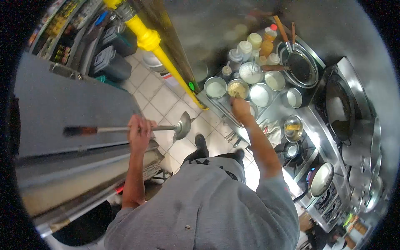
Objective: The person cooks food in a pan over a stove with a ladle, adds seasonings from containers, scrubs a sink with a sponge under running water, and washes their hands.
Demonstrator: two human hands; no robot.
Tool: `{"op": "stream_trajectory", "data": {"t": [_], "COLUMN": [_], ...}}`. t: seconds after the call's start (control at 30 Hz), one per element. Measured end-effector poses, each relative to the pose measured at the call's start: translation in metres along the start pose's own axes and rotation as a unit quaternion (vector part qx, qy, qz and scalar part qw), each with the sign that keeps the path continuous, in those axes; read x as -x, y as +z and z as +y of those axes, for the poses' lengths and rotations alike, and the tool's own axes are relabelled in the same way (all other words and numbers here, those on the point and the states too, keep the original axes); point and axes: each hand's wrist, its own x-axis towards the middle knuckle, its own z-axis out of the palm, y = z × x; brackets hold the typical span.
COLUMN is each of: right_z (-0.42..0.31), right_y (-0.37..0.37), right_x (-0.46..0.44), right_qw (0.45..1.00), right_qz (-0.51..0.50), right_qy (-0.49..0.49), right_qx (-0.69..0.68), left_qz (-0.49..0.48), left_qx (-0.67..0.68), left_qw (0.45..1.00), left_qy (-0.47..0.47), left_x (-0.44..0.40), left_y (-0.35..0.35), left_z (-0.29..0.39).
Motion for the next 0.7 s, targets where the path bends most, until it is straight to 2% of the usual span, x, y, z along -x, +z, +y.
{"op": "stream_trajectory", "data": {"t": [0.03,0.1,0.13,0.17,0.2,0.23,0.27,0.33,0.37,0.4,0.47,0.53,0.6,0.63,0.7], "right_z": [0.009,0.026,0.024,0.017,0.006,-0.022,-0.024,-0.019,-0.022,-0.031,-0.059,-0.052,-0.049,-0.050,-0.058], "right_y": [0.004,0.014,0.014,0.003,-0.013,-0.033,-0.027,-0.010,0.000,-0.003,-0.011,0.019,0.042,0.050,0.060], "right_x": [-0.008,-0.008,0.000,0.010,0.020,0.037,0.048,0.063,0.064,0.055,0.038,-0.002,-0.038,-0.044,-0.049], "right_qw": [1.000,0.993,0.993,0.985,0.974,0.964,0.964,0.952,0.951,0.951,0.891,0.909,0.951,0.951,0.875], "right_qz": [0.001,0.119,0.115,0.170,0.224,0.255,0.254,0.305,0.283,0.284,0.267,0.252,0.247,0.246,0.209], "right_qy": [0.012,-0.002,0.007,-0.009,-0.027,0.023,0.022,-0.027,0.070,0.069,0.126,0.056,0.064,0.066,0.147], "right_qx": [0.000,-0.007,-0.008,-0.020,-0.032,-0.067,-0.069,-0.003,-0.101,-0.105,-0.346,-0.327,-0.172,-0.175,-0.410], "left_qz": [-0.009,-0.035,-0.038,-0.045,-0.051,-0.056,-0.056,-0.089,-0.087,-0.063,-0.037,-0.009,-0.001,0.018,0.036], "left_qx": [0.004,-0.046,-0.044,-0.251,-0.448,-0.549,-0.551,-0.483,-0.486,-0.494,-0.506,-0.471,-0.454,-0.413,-0.376], "left_qw": [1.000,0.998,0.998,0.967,0.892,0.829,0.828,0.860,0.859,0.853,0.844,0.847,0.858,0.874,0.885], "left_qy": [-0.008,0.038,0.029,0.007,-0.011,-0.089,-0.089,-0.138,-0.138,-0.154,-0.176,-0.244,-0.240,-0.256,-0.274], "left_x": [-0.010,-0.021,-0.029,-0.041,-0.052,-0.058,-0.061,-0.058,-0.053,-0.045,-0.034,-0.031,-0.031,-0.033,-0.035], "left_y": [0.005,0.025,0.028,0.031,0.030,0.018,0.000,-0.042,-0.056,-0.066,-0.063,-0.046,-0.041,-0.033,-0.018], "left_z": [0.013,0.037,0.048,0.057,0.062,0.059,0.044,-0.004,-0.023,-0.040,-0.042,-0.026,-0.018,-0.009,0.003]}}
